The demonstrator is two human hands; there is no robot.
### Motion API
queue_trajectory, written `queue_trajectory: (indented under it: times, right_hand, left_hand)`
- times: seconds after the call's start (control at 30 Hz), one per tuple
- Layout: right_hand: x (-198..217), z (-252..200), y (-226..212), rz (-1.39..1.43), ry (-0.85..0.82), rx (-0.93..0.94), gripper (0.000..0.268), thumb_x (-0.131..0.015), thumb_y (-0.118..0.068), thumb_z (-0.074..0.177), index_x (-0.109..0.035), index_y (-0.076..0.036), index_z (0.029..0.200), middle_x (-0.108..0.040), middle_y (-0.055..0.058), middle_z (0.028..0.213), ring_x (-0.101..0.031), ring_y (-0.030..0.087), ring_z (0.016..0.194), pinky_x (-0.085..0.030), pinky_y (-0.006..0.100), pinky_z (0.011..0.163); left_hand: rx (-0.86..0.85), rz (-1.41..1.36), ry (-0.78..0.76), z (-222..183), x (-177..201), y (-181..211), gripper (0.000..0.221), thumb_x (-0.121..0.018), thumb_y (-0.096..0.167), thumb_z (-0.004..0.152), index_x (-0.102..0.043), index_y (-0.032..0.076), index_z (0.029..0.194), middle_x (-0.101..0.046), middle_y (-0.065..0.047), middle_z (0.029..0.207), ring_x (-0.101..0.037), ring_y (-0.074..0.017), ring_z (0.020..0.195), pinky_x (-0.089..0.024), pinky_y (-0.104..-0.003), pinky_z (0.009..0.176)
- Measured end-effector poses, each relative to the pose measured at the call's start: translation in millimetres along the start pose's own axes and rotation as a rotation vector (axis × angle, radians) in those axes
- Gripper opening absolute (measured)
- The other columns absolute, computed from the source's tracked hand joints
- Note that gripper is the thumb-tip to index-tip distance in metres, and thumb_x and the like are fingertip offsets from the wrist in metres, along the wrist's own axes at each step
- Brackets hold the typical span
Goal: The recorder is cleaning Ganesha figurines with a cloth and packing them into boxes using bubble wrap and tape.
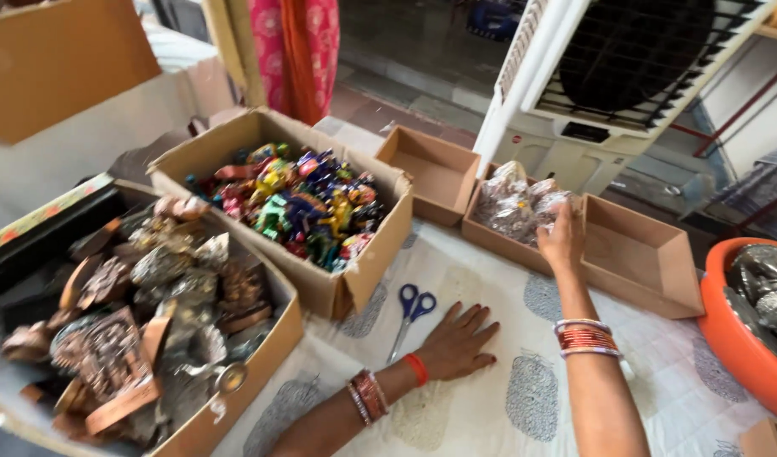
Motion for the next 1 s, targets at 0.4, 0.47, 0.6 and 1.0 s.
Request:
queue_trajectory:
  times: [0.4, 0.47, 0.6, 1.0]
  right_hand:
    - [107, -11, -367, 0.5, -0.357, 0.727, 0.016, -0.067, -0.001, 0.095, -0.071, -0.007, 0.109, -0.075, 0.01, 0.108, -0.071, 0.022, 0.093, -0.056, 0.038, 0.088]
    - [110, -24, -416, 0.54, -0.352, 0.887, 0.023, -0.064, 0.002, 0.091, -0.071, -0.007, 0.111, -0.075, 0.009, 0.107, -0.071, 0.023, 0.096, -0.053, 0.039, 0.091]
    - [119, -41, -495, 0.586, -0.407, 1.083, 0.03, -0.063, 0.004, 0.087, -0.069, -0.008, 0.114, -0.074, 0.009, 0.102, -0.07, 0.026, 0.096, -0.051, 0.039, 0.09]
    - [53, -31, -518, 0.651, -0.573, 1.035, 0.035, -0.06, 0.005, 0.086, -0.063, -0.007, 0.119, -0.071, 0.014, 0.1, -0.069, 0.033, 0.096, -0.055, 0.046, 0.086]
  left_hand:
    - [0.011, -1.41, 0.102, 40, -65, -77, 0.038, -0.063, 0.021, 0.102, -0.058, -0.007, 0.128, -0.069, -0.021, 0.118, -0.066, -0.0326, 0.113, -0.054, -0.049, 0.102]
    - [0.032, -1.472, 0.109, 38, -67, -81, 0.038, -0.062, 0.021, 0.102, -0.058, -0.006, 0.128, -0.07, -0.021, 0.118, -0.066, -0.032, 0.113, -0.054, -0.048, 0.102]
    - [0.059, -1.707, 0.084, 45, -70, -88, 0.035, -0.06, 0.019, 0.102, -0.058, -0.005, 0.127, -0.07, -0.019, 0.118, -0.067, -0.0294, 0.112, -0.055, -0.044, 0.099]
    - [0.088, -2.085, 0.156, 7, -4, -85, 0.024, -0.053, 0.012, 0.107, -0.06, -0.005, 0.124, -0.072, -0.017, 0.115, -0.071, -0.0206, 0.104, -0.059, -0.032, 0.09]
Point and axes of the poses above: each hand's wrist, its own z-axis towards the middle knuckle, its own x-axis out of the back of the hand, y = z × x, the point moved 1 cm from there along z, towards the middle knuckle
